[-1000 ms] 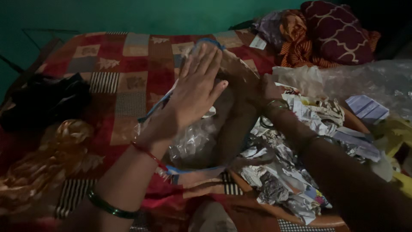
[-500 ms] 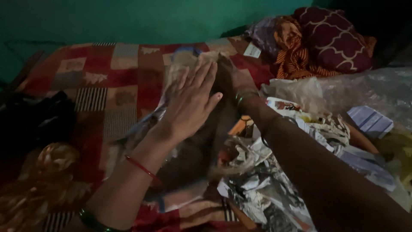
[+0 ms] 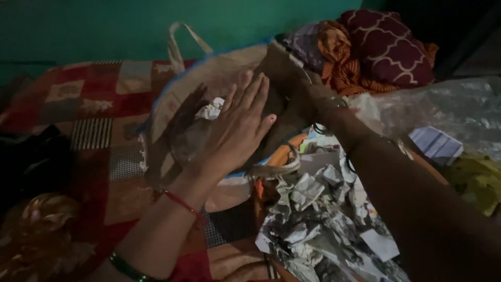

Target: The person sorts crumpled paper and plastic waste from a woven basket into a large tote bag. They repeatedly pick up handfuls of mixed recyclables and transfer them into the bag, occasionally pressing down to compact the contents.

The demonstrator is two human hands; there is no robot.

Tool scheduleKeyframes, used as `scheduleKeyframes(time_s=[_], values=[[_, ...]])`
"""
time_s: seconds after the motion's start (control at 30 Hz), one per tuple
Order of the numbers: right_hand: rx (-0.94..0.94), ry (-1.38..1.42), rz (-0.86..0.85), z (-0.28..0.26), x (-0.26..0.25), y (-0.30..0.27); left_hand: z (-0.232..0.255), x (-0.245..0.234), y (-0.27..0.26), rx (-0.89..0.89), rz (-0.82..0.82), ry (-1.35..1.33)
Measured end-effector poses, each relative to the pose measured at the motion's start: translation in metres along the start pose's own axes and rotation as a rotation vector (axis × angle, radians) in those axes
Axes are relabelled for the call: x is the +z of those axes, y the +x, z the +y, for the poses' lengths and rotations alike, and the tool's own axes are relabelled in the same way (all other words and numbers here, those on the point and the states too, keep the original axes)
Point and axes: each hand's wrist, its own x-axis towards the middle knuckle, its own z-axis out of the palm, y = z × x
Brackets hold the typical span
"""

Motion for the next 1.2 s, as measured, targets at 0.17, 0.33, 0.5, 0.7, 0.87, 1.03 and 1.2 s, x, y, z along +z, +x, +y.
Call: scheduleKeyframes(time_s=[0.17, 0.33, 0.5, 0.7, 0.87, 1.03, 1.2], values=[[-0.166, -0.197, 0.035, -0.025, -0.020, -0.054, 0.009, 0.009, 0.004, -0.004, -0.014, -0.044], [-0.015, 0.159, 0.143, -0.053, -0.048, -0.085, 0.019, 0.010, 0.006, 0.005, 0.003, -0.055], [-0.145, 0.094, 0.271, -0.080, -0.070, -0.104, 0.032, 0.011, 0.007, 0.013, 0.012, -0.019], [0.048, 0.197, 0.190, -0.088, -0.090, -0.134, 0.052, 0.007, 0.009, 0.027, 0.009, -0.066], [0.128, 0.036, -0.080, -0.055, -0.064, -0.200, 0.085, 0.005, 0.015, 0.056, 0.012, -0.071], [0.213, -0.130, -0.601, -0.050, -0.037, -0.278, 0.130, 0.007, 0.005, 0.067, 0.004, -0.095], [0.372, -0.281, -0.574, -0.077, -0.054, -0.312, 0.165, 0.005, -0.007, 0.050, 0.010, -0.175]])
